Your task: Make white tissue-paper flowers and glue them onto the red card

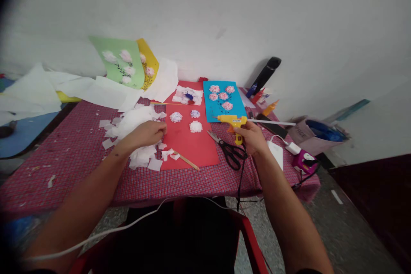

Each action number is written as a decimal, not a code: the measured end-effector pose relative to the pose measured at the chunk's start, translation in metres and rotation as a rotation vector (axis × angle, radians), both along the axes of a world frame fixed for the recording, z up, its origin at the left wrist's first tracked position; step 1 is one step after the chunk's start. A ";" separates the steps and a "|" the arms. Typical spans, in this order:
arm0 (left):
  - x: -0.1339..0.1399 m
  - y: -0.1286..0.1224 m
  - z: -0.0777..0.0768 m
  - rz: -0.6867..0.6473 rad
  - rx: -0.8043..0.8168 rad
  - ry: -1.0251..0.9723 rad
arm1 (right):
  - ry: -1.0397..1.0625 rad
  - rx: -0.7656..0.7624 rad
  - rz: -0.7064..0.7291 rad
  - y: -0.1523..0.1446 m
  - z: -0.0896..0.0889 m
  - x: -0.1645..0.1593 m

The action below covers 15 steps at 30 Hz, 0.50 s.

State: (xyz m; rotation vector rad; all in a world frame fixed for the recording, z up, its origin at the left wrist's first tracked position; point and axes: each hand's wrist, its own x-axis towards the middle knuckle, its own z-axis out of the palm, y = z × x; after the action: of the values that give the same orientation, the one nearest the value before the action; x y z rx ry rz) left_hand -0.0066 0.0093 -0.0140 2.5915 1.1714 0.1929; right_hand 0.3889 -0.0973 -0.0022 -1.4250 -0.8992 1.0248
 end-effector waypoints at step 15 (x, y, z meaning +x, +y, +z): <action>0.001 -0.001 0.004 0.000 -0.009 0.022 | -0.096 -0.131 -0.118 0.005 -0.033 0.011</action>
State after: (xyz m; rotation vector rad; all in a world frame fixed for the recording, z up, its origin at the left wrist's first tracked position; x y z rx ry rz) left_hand -0.0054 0.0081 -0.0102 2.5921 1.1764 0.1587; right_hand 0.3995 -0.0923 -0.0357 -1.6289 -0.8188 0.9472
